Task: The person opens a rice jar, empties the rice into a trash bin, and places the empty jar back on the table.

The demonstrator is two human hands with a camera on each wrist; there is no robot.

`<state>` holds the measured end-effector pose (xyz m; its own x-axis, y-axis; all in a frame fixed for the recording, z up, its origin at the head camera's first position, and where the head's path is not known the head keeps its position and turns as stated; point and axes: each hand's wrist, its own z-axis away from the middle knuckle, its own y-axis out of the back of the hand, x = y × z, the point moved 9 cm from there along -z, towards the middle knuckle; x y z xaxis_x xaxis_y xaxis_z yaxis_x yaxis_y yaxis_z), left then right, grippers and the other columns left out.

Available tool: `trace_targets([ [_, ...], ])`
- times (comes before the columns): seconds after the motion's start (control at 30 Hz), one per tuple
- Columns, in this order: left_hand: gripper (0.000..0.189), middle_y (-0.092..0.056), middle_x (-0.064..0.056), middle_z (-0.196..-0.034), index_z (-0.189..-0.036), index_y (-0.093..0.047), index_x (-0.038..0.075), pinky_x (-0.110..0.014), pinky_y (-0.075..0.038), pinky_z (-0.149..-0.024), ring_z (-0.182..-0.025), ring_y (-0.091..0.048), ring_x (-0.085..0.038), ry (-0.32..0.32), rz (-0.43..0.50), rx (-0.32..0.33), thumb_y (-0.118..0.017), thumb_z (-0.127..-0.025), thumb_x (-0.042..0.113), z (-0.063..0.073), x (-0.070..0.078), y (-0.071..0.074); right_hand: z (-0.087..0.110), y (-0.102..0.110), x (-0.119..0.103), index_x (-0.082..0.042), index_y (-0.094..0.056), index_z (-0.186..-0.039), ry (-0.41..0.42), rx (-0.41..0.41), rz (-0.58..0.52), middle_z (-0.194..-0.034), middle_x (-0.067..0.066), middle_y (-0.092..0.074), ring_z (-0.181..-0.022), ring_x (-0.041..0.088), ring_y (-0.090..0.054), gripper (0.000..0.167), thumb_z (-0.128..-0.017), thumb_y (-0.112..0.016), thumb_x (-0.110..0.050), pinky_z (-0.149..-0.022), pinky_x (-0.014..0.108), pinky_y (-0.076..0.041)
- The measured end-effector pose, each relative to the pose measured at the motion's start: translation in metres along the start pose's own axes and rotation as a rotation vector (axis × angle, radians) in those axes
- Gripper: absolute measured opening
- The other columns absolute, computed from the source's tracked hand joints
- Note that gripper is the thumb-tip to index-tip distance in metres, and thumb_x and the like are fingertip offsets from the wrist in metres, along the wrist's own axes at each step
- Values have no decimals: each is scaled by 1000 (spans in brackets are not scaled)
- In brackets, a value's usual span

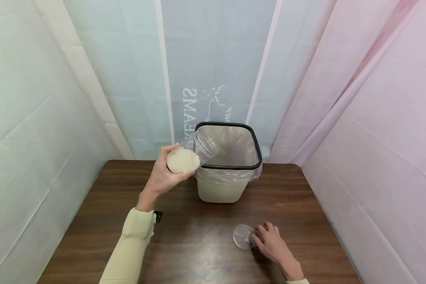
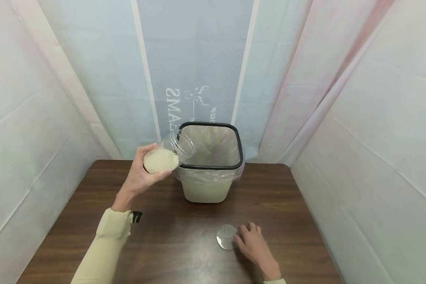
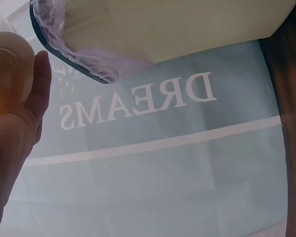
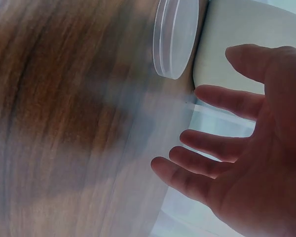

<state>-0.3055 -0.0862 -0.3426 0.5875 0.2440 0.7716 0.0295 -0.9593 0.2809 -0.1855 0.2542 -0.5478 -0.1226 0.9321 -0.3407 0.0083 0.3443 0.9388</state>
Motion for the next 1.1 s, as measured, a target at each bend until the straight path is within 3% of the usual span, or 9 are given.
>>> trace_targets([
  [0.23,79,-52,-29,-126,-128,-36,-11,-24,-42,-94,-116,-51,-35,-13,19,-6,-84,-65,-5,-7,30,5,-2,7,-11,-5,-68,-106,71,77,-4,-115,28,-60,-107,48,-54,25,-89,-69,-23,-88,57,-48],
  [0.33,79,-51,-28,-127,-128,-36,-10,-31,-43,-95,-117,-50,-34,21,27,-6,-85,-66,-3,-9,29,6,-4,11,-15,-5,-68,-106,85,100,-15,-115,28,-60,-106,47,-55,25,-88,-70,-22,-86,57,-49],
  [0.5,82,-46,-27,-133,-132,-34,-4,-37,-44,-92,-115,-50,-33,103,45,-34,-85,-67,-2,-13,20,4,-6,7,-18,-8,-67,-110,67,45,-49,-119,24,-59,-108,43,-54,26,-90,-68,-25,-88,55,-48],
  [0.73,83,-40,-27,-138,-136,-33,-2,-35,-47,-90,-114,-51,-33,147,85,-66,-83,-70,-1,-22,12,1,-7,8,-21,-8,-67,-111,44,15,-50,-121,23,-58,-109,42,-54,27,-91,-67,-27,-89,54,-49],
  [0.97,83,-40,-26,-137,-138,-31,-2,-21,-47,-82,-110,-49,-29,148,105,-92,-81,-72,-2,-31,11,3,-5,9,-24,-7,-67,-110,71,12,-60,-121,24,-59,-108,42,-54,26,-92,-66,-26,-91,53,-48],
  [1.1,82,-39,-26,-136,-139,-29,-1,-20,-48,-79,-107,-50,-27,169,122,-102,-80,-74,-2,-35,7,4,-6,11,-26,-6,-67,-111,81,21,-60,-122,25,-58,-109,43,-54,27,-92,-65,-25,-91,54,-47],
])
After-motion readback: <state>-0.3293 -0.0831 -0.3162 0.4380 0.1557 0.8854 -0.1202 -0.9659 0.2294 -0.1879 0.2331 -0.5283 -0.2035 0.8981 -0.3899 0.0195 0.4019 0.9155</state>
